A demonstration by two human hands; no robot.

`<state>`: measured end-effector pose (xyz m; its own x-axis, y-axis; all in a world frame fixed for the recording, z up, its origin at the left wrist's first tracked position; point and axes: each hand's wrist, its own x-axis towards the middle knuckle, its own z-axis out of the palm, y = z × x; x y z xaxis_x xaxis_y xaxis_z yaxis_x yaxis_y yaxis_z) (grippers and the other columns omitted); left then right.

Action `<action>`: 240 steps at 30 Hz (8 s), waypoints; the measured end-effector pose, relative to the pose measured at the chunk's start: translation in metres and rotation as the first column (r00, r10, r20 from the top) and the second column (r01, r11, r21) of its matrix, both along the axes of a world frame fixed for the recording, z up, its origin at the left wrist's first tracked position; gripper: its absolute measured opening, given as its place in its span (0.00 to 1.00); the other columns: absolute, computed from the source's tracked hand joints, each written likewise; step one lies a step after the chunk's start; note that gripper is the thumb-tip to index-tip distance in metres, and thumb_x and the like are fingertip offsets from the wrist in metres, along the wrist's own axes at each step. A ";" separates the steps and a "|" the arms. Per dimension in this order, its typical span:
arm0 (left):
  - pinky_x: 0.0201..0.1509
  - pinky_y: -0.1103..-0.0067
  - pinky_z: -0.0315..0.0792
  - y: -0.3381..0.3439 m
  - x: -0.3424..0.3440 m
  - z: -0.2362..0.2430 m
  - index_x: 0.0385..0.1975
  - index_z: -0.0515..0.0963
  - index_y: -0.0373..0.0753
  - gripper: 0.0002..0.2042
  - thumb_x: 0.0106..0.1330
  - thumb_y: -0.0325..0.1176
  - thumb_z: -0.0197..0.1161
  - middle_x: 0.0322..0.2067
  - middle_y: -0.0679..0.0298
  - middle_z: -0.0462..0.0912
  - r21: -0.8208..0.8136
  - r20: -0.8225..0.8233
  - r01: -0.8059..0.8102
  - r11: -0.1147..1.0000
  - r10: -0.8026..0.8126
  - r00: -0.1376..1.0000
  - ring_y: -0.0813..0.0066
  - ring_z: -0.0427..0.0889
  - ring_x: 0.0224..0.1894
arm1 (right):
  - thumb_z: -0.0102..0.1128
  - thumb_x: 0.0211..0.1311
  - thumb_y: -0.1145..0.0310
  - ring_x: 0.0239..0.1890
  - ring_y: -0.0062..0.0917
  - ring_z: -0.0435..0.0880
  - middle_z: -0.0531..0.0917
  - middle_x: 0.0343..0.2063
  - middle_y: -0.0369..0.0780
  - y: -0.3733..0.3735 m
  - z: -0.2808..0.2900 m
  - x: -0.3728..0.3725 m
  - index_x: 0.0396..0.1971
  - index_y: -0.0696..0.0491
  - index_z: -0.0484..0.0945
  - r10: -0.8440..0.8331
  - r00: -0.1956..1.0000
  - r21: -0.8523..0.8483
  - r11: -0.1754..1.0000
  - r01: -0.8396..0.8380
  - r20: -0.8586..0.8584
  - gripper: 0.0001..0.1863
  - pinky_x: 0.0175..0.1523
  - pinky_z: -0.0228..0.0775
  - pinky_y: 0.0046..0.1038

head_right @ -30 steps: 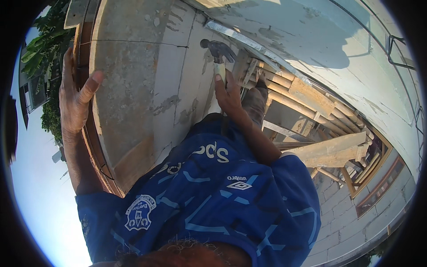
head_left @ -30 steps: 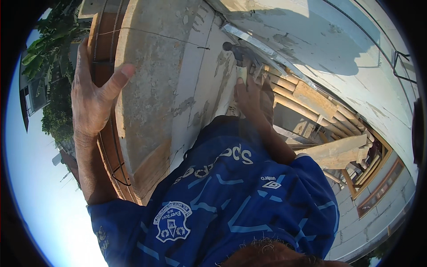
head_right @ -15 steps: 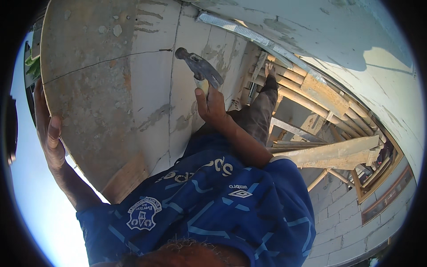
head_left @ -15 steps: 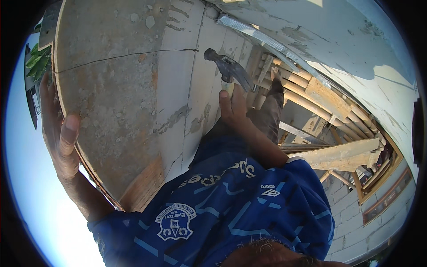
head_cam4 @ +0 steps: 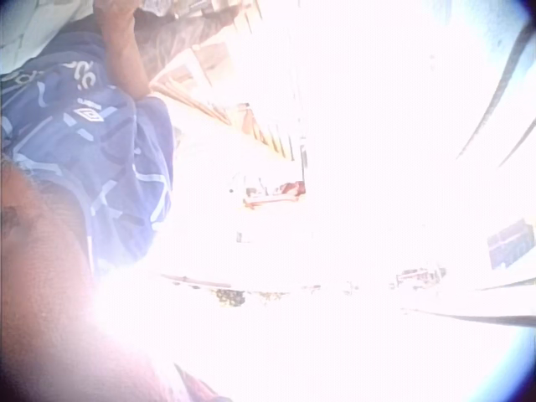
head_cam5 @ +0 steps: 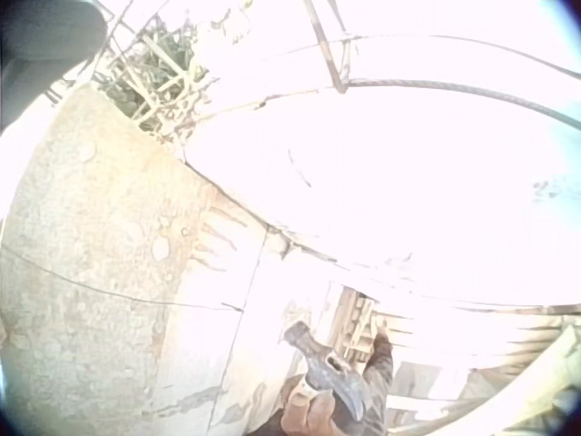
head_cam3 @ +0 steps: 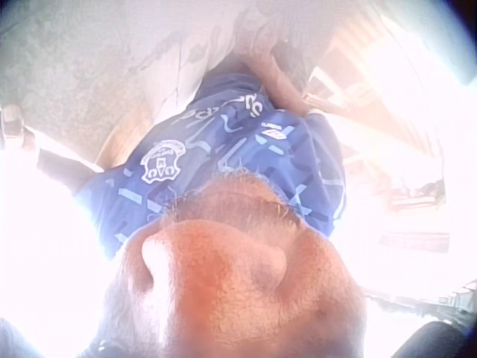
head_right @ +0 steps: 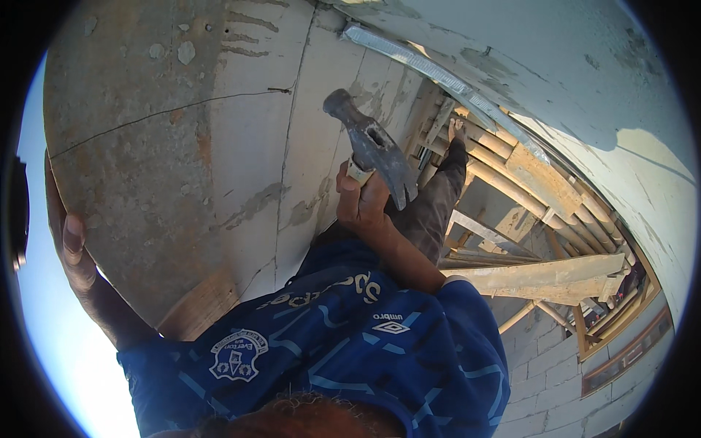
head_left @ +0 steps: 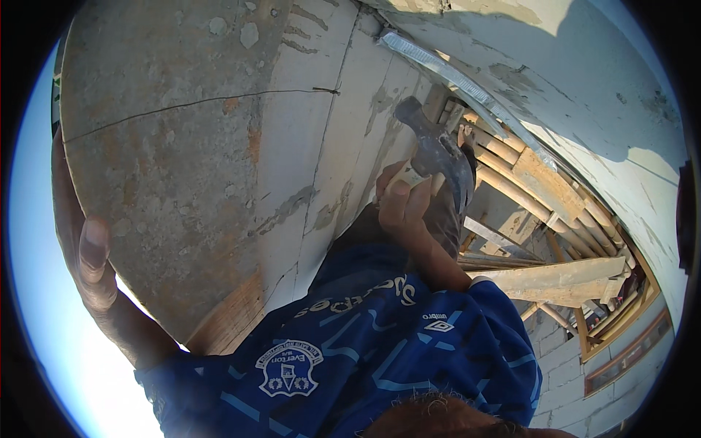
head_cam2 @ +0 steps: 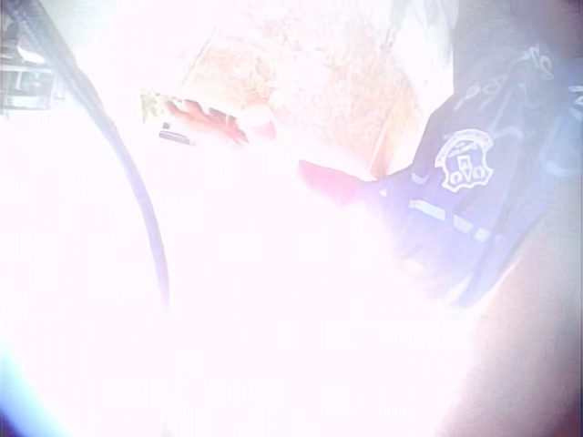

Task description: The person ties wire around a rebar structure and hammers nails into a wooden board positioned against the metal frame.

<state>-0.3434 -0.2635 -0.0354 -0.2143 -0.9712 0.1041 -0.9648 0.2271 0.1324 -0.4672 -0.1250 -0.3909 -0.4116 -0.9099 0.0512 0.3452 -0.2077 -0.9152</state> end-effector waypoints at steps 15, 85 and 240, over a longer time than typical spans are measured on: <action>0.66 0.43 0.60 0.000 -0.001 -0.008 0.70 0.57 0.34 0.65 0.35 0.79 0.62 0.66 0.36 0.61 -0.013 0.015 0.009 1.000 -0.009 1.000 0.39 0.63 0.68 | 0.39 0.76 0.53 0.19 0.19 0.72 0.73 0.22 0.40 -0.008 0.010 0.026 0.37 0.59 0.65 0.210 0.974 0.232 0.947 -0.224 0.083 0.20 0.25 0.67 0.22; 0.64 0.48 0.67 0.001 0.006 0.004 0.69 0.60 0.33 0.64 0.33 0.76 0.68 0.60 0.33 0.68 -0.011 -0.096 -0.058 0.998 0.057 0.994 0.38 0.71 0.63 | 0.44 0.75 0.49 0.16 0.18 0.70 0.71 0.22 0.36 -0.020 0.045 0.034 0.39 0.54 0.64 0.090 0.805 0.312 0.892 -0.328 0.587 0.20 0.21 0.66 0.23; 0.34 0.79 0.70 0.347 0.322 0.003 0.46 0.75 0.31 0.18 0.58 0.33 0.62 0.44 0.49 0.76 0.607 -0.297 -0.488 0.627 0.749 0.592 0.70 0.75 0.33 | 0.57 0.64 0.68 0.46 0.44 0.84 0.84 0.40 0.52 -0.339 0.328 0.171 0.50 0.55 0.79 -0.099 -0.994 0.731 0.676 -0.092 -0.033 0.16 0.54 0.74 0.42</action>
<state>-0.0212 0.0831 -0.0327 0.4141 -0.7915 -0.4495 -0.5971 -0.6089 0.5222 -0.2961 -0.4643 -0.0632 0.4906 -0.5368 -0.6864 -0.2785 -0.8430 0.4602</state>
